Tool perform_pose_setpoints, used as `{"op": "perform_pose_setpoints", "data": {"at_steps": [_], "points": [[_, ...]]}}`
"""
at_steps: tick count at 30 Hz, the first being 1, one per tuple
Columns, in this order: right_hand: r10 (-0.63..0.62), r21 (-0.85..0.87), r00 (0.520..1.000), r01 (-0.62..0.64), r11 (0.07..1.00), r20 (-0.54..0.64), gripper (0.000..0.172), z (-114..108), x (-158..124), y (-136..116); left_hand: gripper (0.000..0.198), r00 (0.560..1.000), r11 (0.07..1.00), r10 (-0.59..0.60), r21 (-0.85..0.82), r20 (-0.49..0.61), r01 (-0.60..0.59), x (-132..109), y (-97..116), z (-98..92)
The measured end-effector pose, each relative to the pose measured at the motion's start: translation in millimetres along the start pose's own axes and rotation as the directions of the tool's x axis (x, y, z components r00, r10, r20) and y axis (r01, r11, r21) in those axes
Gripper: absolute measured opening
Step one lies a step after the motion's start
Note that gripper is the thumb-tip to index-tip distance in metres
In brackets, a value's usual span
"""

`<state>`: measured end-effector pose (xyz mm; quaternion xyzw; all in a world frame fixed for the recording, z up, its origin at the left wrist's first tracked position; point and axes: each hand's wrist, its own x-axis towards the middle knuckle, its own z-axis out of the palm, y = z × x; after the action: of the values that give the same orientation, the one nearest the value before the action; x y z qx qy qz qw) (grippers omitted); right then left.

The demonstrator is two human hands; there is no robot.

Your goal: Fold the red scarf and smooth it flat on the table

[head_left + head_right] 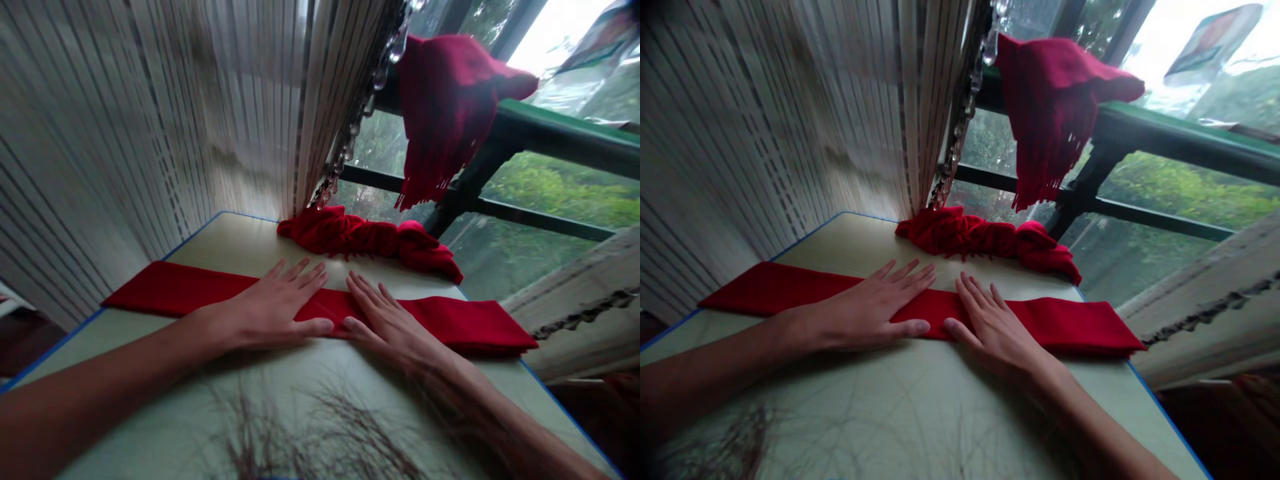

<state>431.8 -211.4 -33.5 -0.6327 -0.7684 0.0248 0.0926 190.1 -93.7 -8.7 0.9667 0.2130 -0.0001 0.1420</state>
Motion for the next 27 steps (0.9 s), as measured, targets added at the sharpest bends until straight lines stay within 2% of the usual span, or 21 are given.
{"op": "perform_pose_setpoints", "data": {"at_steps": [3,7,11,15,19,24,27], "points": [[0.009,-0.003,0.999,-0.009,1.0,-0.033,0.077,4.4,0.7,1.2,0.092,0.998,1.0,-0.009,0.022,0.064,0.007,0.6,1.7,4.3],[-0.022,-0.002,1.0,0.022,1.0,-0.002,0.078,6.2,0.5,2.5,0.091,0.998,0.999,-0.001,0.037,0.064,-0.002,-0.5,3.0,5.2],[-0.027,-0.009,0.999,0.026,1.0,-0.039,0.075,5.3,-0.3,3.4,0.092,0.997,0.998,0.0,0.07,0.081,-0.006,-1.9,5.7,1.6],[-0.024,-0.026,1.0,0.023,0.999,-0.004,0.075,2.2,-0.9,3.3,0.092,0.995,0.997,-0.017,0.074,0.101,0.01,-1.2,7.5,-0.3],[-0.005,-0.045,1.0,0.003,0.999,-0.031,0.076,1.4,-1.1,2.7,0.093,0.995,0.998,-0.008,0.065,0.099,0.002,-1.7,7.0,0.0],[-0.009,-0.02,0.999,0.009,1.0,0.034,0.078,2.3,-1.4,1.8,0.093,0.997,0.998,0.006,0.058,0.077,-0.011,-1.9,3.0,4.4],[0.0,-0.005,1.0,-0.001,1.0,-0.018,0.076,-0.5,-2.0,2.8,0.094,0.998,0.999,0.015,0.05,0.062,-0.019,1.6,-1.4,5.6]]}}
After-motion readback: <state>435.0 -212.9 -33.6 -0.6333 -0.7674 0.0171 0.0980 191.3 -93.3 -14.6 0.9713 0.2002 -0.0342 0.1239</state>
